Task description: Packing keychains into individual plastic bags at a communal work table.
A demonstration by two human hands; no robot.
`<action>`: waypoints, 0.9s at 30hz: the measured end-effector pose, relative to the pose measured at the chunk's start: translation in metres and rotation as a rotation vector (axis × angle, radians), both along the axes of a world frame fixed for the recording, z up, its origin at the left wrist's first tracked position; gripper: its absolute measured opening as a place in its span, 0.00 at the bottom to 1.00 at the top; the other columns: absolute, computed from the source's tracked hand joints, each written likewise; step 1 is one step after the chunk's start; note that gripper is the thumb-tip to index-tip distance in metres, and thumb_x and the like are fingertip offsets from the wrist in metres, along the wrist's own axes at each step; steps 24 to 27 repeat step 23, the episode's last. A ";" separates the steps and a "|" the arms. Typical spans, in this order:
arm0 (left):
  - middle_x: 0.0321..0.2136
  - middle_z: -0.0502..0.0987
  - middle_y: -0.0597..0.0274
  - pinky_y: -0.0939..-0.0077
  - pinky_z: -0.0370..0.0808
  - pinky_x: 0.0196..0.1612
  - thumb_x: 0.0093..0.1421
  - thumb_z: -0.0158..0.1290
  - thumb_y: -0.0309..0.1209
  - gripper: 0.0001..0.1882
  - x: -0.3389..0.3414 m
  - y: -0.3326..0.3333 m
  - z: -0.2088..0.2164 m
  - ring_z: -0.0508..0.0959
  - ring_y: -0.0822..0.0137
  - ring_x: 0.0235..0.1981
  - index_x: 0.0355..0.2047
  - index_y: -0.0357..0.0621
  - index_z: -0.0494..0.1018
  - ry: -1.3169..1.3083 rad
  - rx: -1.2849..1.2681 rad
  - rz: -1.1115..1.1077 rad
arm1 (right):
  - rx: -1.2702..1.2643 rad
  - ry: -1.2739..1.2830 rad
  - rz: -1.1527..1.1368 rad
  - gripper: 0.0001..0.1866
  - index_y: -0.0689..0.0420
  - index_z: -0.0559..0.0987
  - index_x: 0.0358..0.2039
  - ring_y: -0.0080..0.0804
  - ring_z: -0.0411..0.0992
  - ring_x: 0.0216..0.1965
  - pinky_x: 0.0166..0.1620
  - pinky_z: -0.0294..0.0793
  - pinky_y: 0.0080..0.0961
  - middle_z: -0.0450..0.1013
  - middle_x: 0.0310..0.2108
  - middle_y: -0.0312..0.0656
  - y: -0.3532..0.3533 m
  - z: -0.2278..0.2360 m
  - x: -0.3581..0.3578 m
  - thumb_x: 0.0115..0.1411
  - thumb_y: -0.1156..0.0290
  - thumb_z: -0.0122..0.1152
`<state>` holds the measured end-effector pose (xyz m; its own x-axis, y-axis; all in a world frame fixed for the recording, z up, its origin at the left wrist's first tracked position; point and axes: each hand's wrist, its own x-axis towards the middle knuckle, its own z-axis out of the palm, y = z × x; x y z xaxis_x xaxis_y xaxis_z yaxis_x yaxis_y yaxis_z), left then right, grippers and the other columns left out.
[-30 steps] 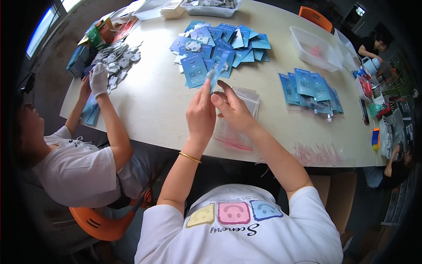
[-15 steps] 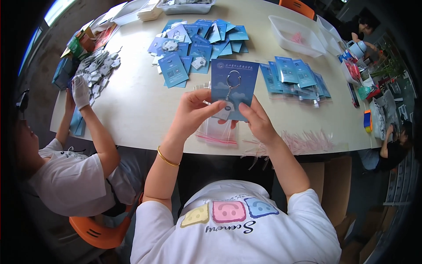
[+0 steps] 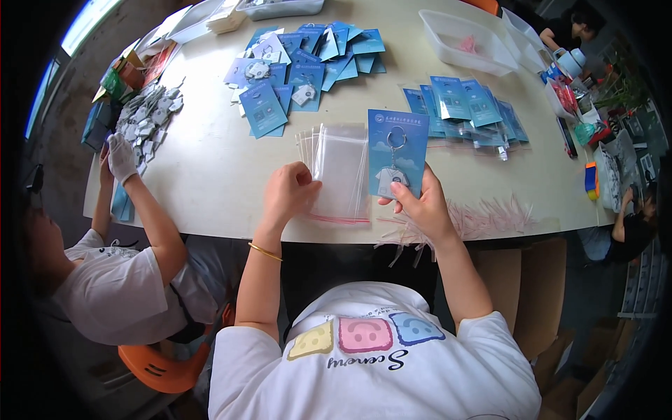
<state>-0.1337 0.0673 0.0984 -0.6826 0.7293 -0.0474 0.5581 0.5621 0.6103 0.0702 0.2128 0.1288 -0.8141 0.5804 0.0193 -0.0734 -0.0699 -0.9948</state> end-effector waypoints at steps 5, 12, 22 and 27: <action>0.19 0.77 0.59 0.78 0.70 0.21 0.53 0.58 0.31 0.10 -0.013 -0.008 0.009 0.76 0.73 0.19 0.24 0.35 0.75 -0.354 0.164 -0.056 | 0.028 -0.025 -0.044 0.20 0.62 0.63 0.52 0.26 0.76 0.28 0.24 0.69 0.14 0.72 0.38 0.41 0.007 0.002 0.001 0.59 0.75 0.51; 0.26 0.79 0.61 0.81 0.76 0.32 0.56 0.58 0.30 0.06 -0.032 -0.019 0.009 0.79 0.72 0.28 0.31 0.40 0.77 -0.938 0.657 0.260 | -0.061 -0.034 -0.004 0.20 0.63 0.63 0.51 0.25 0.76 0.26 0.22 0.69 0.13 0.72 0.37 0.40 -0.003 0.011 0.007 0.59 0.75 0.51; 0.25 0.78 0.64 0.80 0.78 0.28 0.55 0.59 0.28 0.04 -0.009 0.022 0.041 0.79 0.71 0.27 0.29 0.44 0.75 -1.059 1.181 0.315 | -0.167 -0.039 0.158 0.23 0.60 0.58 0.56 0.28 0.75 0.35 0.28 0.71 0.16 0.70 0.44 0.42 -0.060 -0.019 -0.016 0.62 0.73 0.50; 0.26 0.79 0.63 0.79 0.79 0.30 0.53 0.60 0.30 0.06 -0.007 0.023 0.040 0.80 0.69 0.29 0.29 0.44 0.75 -1.048 1.165 0.327 | -0.118 0.010 0.179 0.25 0.59 0.57 0.58 0.30 0.76 0.34 0.27 0.71 0.16 0.71 0.43 0.42 -0.059 -0.022 -0.021 0.62 0.72 0.50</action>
